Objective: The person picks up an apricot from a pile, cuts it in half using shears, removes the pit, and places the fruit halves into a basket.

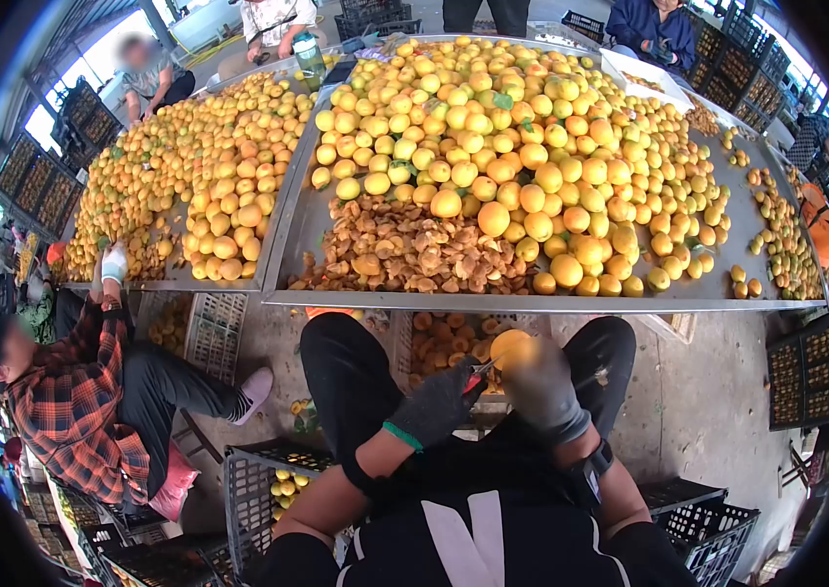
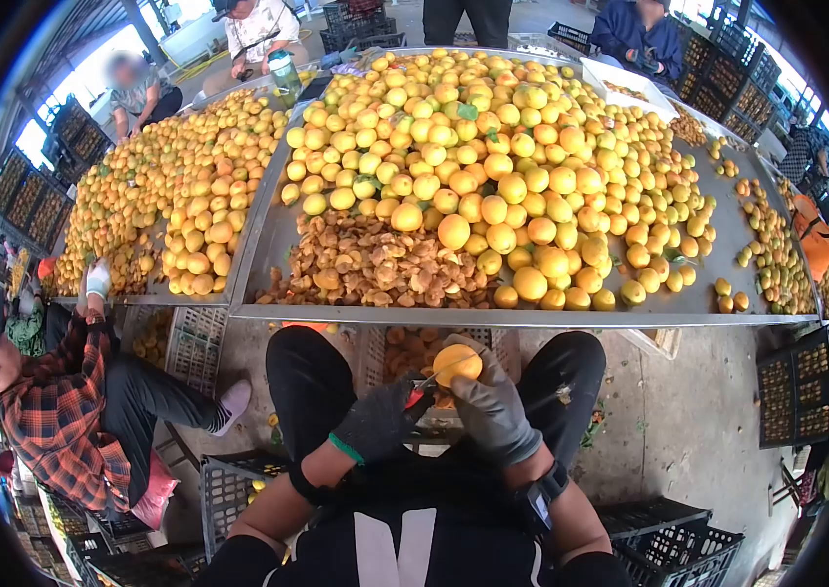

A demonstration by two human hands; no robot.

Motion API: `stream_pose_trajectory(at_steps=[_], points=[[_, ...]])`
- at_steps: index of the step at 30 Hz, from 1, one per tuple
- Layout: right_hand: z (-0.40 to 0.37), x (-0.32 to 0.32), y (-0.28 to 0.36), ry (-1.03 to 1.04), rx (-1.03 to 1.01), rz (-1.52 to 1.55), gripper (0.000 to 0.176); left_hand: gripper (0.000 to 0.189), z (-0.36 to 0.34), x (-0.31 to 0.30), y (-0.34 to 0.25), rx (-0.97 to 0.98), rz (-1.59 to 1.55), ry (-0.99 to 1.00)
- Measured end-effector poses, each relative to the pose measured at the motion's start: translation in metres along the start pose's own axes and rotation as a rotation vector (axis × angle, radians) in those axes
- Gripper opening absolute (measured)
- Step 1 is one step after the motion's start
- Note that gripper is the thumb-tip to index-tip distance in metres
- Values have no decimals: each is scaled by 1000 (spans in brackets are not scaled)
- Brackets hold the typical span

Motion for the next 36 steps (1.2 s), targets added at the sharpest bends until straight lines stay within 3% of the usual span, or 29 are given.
stream_pose_trajectory(at_steps=[4,6,7,9,16,18,19,22,24,27,30,34,36], points=[[3,0,7,9,-11,-347,52,39,-2,-2,0,1,52,-34],[0,-3,-6,28,36,-19,52,38,0,8,3,71,112,-108],[-1,0,-9,29,38,-19,52,38,-1,11,3,138,173,-181],[-1,8,-13,-26,91,206,54,37,-4,12,5,101,202,-190],[3,18,-4,87,101,-44,60,34,-7,8,6,68,288,-227],[3,24,-13,41,132,413,54,34,-8,8,6,59,297,-239],[4,25,-13,43,134,413,54,34,-8,8,7,50,305,-249],[6,25,-11,16,102,331,59,33,-10,4,6,-5,326,-184],[10,20,-3,81,54,-24,55,33,-9,5,10,-3,296,-188],[10,21,2,27,20,-283,52,33,-12,6,10,6,283,-215],[6,14,-13,24,90,-31,51,34,-13,6,15,36,289,-242],[7,15,-18,-8,159,-30,51,32,-8,5,24,-25,171,-196],[9,12,-14,-72,120,-574,45,33,-12,8,28,4,71,-220]])
Point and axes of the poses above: each hand's wrist, its own z-axis towards the middle knuckle, its own x-axis out of the palm, y = z × x, the point moved 3 cm from there along z, towards the middle knuckle, and after that the axes turned 11 degrees about y, right-handed, at the moved point
